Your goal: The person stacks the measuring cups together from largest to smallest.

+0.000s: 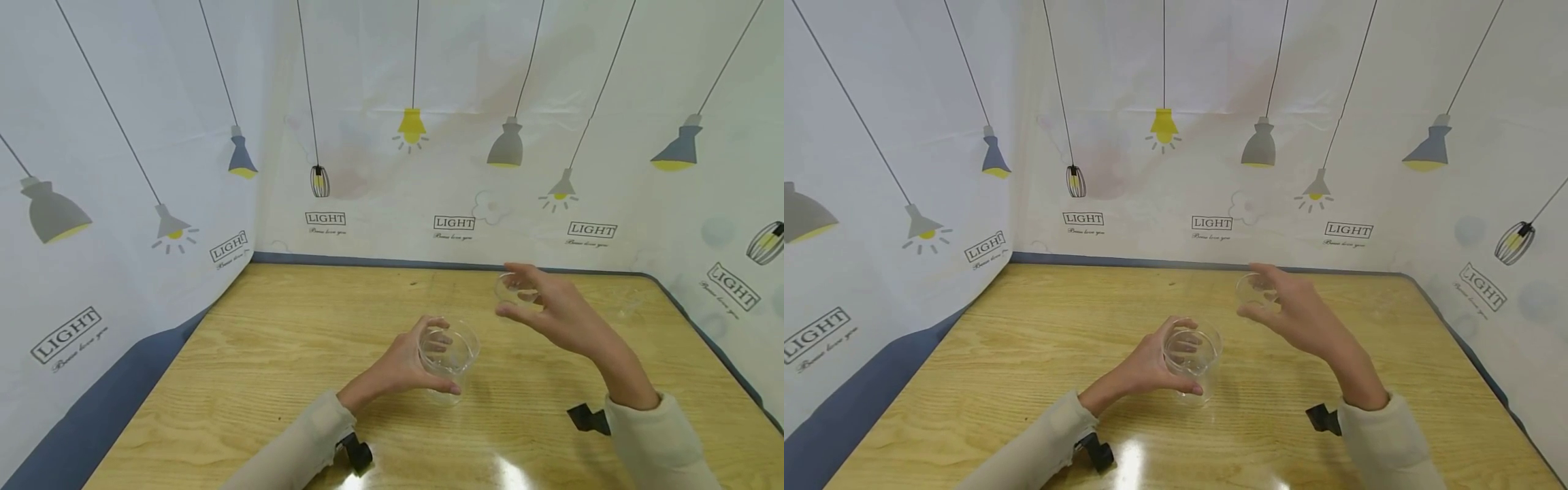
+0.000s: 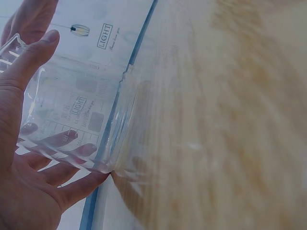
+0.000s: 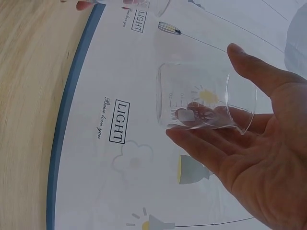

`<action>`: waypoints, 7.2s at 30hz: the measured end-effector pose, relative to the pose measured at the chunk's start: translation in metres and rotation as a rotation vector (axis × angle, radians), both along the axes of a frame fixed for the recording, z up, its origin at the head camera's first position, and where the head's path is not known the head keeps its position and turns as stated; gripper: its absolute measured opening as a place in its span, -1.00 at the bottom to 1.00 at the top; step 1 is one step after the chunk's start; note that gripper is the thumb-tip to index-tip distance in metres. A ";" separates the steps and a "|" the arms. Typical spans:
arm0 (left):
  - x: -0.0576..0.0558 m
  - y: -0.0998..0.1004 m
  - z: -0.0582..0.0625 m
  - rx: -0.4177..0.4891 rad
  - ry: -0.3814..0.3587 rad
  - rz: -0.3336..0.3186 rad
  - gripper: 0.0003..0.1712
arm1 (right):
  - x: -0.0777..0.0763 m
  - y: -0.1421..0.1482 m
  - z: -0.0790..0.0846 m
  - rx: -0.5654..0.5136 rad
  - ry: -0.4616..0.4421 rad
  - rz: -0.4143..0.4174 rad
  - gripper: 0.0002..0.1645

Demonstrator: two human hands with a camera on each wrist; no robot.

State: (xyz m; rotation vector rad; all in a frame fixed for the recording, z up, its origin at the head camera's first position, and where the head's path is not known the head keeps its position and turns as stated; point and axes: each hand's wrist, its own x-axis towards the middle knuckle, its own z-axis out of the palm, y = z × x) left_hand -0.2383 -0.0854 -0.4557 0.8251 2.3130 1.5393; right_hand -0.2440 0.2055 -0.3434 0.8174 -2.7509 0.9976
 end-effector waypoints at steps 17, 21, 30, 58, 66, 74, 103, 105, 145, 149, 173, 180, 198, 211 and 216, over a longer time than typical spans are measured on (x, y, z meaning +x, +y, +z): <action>0.000 0.000 -0.001 0.007 0.001 0.001 0.12 | 0.004 -0.006 0.001 0.002 0.036 0.023 -0.18; 0.000 0.000 0.000 0.002 -0.003 0.005 0.11 | 0.005 -0.008 0.001 -0.010 0.048 0.038 -0.18; 0.001 0.000 0.001 -0.004 -0.008 0.004 0.11 | 0.007 -0.013 0.000 -0.029 0.054 0.057 -0.18; 0.001 -0.002 0.001 -0.003 0.001 -0.015 0.19 | 0.011 -0.020 0.001 -0.021 0.068 0.070 -0.17; 0.002 -0.003 0.001 0.013 -0.006 -0.015 0.14 | 0.011 -0.024 -0.001 -0.031 0.075 0.081 -0.18; 0.001 -0.003 0.000 0.018 -0.003 -0.014 0.14 | 0.012 -0.027 -0.002 -0.048 0.081 0.102 -0.18; 0.002 -0.001 0.002 0.019 0.000 -0.009 0.12 | 0.017 -0.036 -0.003 -0.044 0.103 0.114 -0.13; 0.002 -0.001 0.001 0.018 -0.004 -0.009 0.12 | 0.017 -0.037 -0.004 -0.047 0.106 0.119 -0.13; 0.003 -0.002 0.003 -0.007 -0.011 0.006 0.14 | 0.022 -0.052 -0.011 -0.100 0.171 0.202 -0.16; 0.003 -0.002 0.003 -0.008 -0.022 0.008 0.15 | 0.023 -0.053 -0.011 -0.096 0.159 0.205 -0.17; 0.001 -0.002 0.000 -0.009 -0.006 0.008 0.19 | 0.022 -0.058 -0.016 -0.077 0.103 0.222 -0.16; 0.002 -0.001 0.001 -0.006 0.002 0.016 0.10 | 0.024 -0.061 -0.016 -0.054 0.084 0.219 -0.13; 0.002 -0.002 0.002 -0.014 0.018 0.009 0.10 | 0.027 -0.063 -0.015 -0.052 0.036 0.236 -0.12; 0.003 -0.003 0.003 -0.020 0.010 0.020 0.07 | 0.028 -0.067 -0.018 -0.041 0.020 0.251 -0.10; 0.003 -0.003 0.003 -0.044 0.012 0.032 0.13 | 0.030 -0.067 -0.018 -0.038 0.038 0.259 -0.10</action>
